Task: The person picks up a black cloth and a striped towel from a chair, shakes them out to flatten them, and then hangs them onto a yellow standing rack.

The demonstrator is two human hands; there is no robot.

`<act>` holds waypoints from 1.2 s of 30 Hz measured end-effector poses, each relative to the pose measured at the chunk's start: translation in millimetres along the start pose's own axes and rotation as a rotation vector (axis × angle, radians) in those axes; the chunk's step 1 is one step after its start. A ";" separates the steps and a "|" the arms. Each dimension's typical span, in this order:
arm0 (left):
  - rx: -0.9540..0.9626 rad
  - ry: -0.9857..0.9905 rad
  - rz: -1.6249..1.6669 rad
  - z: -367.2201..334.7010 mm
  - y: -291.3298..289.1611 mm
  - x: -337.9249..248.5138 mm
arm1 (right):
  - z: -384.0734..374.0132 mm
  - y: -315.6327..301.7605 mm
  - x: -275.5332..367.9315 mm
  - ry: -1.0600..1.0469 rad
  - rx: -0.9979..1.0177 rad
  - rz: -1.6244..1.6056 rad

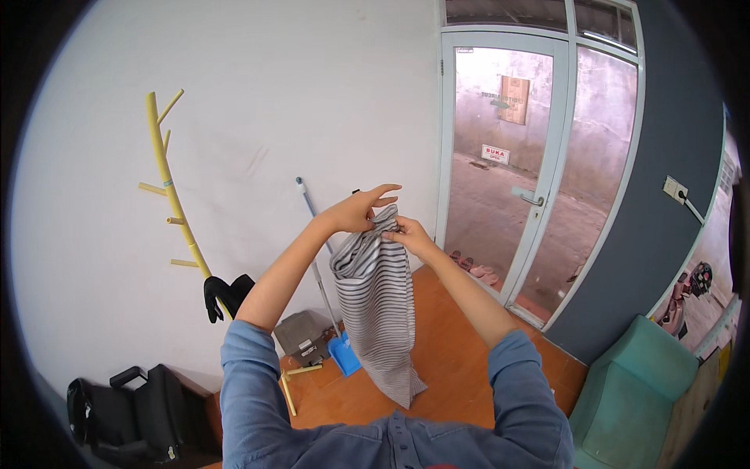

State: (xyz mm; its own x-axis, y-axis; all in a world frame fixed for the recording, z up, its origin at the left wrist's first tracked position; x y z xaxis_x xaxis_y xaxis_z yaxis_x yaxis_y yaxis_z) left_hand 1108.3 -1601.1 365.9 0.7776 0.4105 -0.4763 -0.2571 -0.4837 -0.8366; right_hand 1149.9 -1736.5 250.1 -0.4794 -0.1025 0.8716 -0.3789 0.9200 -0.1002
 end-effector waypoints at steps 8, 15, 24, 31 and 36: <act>-0.364 0.006 -0.276 11.3 -12.6 9.4 | -4.4 -16.0 13.7 -0.177 -0.245 0.107; -0.325 -0.032 -0.415 42.5 -14.8 -6.1 | -0.7 -41.1 43.9 -0.195 -0.386 0.057; -0.275 -0.036 -0.622 32.8 -8.8 18.5 | 11.7 -66.0 65.6 -0.226 -0.462 0.133; -0.286 -0.042 -0.762 24.1 -20.1 6.4 | 26.0 -91.7 65.5 -0.184 -0.490 0.237; -0.341 0.032 -0.855 16.2 -37.9 -21.5 | 37.2 -97.7 68.6 -0.163 -0.492 0.370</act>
State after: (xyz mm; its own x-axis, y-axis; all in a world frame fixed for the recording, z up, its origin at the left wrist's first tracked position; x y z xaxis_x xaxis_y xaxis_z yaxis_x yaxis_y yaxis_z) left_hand 1092.0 -1579.1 403.4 0.6423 0.7138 0.2793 0.5912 -0.2294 -0.7732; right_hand 1124.6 -1847.5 301.8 -0.6380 0.2352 0.7333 0.2249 0.9676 -0.1147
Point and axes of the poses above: each hand's wrist, its own z-axis away from the middle knuckle, its own y-axis out of the palm, x = y × z, the point moved 4 cm from there along -z, towards the middle knuckle, and after that the axes turned 1 degree about x, right-handed, at the moved point
